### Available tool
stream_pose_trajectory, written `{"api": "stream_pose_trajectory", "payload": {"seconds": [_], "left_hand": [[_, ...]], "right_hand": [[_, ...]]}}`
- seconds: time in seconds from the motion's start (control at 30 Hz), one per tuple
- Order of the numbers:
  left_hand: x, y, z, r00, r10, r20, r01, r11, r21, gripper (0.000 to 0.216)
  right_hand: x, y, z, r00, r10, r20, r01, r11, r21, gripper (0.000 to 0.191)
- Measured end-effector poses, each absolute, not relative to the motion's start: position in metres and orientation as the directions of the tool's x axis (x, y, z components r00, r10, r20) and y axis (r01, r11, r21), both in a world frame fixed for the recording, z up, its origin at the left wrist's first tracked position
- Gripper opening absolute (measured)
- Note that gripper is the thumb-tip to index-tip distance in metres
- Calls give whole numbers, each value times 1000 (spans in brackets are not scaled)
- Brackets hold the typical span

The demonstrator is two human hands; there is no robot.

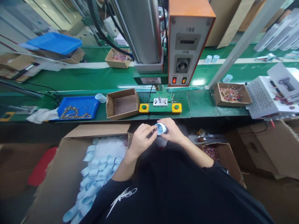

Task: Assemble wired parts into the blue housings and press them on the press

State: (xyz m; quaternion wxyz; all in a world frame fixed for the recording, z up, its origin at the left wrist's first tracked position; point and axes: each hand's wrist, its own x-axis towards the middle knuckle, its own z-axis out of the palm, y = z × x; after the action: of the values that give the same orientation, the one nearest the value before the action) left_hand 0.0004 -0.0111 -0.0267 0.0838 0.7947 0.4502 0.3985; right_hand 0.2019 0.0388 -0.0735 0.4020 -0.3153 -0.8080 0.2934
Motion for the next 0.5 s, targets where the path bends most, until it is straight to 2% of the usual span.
{"api": "stream_pose_trajectory", "payload": {"seconds": [0.27, 0.5], "left_hand": [[3, -7, -37, 305, 743, 595, 685, -606, 405, 22], [2, -6, -30, 316, 847, 428, 727, -506, 465, 19]], "right_hand": [[200, 38, -74, -500, 736, 456, 280, 635, -720, 42], [199, 40, -81, -526, 713, 464, 281, 661, -696, 42]]}}
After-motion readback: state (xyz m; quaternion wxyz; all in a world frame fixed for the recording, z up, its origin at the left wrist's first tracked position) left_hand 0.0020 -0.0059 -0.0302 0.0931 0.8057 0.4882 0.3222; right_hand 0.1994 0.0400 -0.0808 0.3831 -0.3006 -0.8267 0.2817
